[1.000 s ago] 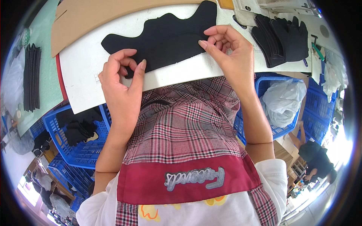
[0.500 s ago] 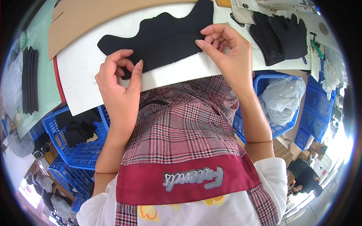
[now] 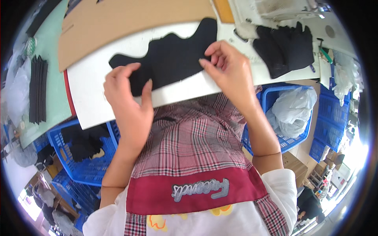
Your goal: The person aligns black fabric pieces on a white cutting mat using a ruler and a cardboard template. They repeatedly pick up a fabric piece, position it against the ruler, and place it on the template to ensure correct sizing before moving it to a stack on the right.
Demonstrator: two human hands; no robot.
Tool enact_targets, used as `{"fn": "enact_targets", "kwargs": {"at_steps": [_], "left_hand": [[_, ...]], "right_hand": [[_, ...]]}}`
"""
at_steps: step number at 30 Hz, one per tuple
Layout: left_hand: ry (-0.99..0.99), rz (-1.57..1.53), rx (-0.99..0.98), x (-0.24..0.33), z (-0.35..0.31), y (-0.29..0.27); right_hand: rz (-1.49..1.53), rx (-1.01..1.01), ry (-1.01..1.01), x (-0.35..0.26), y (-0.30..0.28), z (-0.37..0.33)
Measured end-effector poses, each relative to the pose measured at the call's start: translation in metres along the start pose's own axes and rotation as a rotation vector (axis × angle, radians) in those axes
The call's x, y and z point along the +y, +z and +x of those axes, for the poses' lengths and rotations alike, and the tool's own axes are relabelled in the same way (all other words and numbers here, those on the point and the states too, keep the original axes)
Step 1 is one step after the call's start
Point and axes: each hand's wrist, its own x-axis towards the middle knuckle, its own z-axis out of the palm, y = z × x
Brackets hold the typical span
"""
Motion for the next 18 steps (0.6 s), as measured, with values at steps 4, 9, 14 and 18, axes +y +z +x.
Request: {"fn": "enact_targets", "kwargs": {"at_steps": [4,9,14,18], "left_hand": [[0.377,0.005,-0.221,0.039,0.013,0.022],[0.401,-0.023,-0.391,0.023,0.008,0.026],[0.354,0.090,-0.325,-0.019,-0.019,-0.004],[0.386,0.102,-0.251,-0.024,-0.022,0.007]], "right_hand": [[0.026,-0.035,0.010,-0.004,-0.002,-0.002],[0.068,-0.040,0.013,0.014,0.003,-0.001],[0.051,-0.137,0.121,0.002,-0.004,0.004],[-0.544,-0.047,-0.452,-0.023,0.012,-0.013]]}}
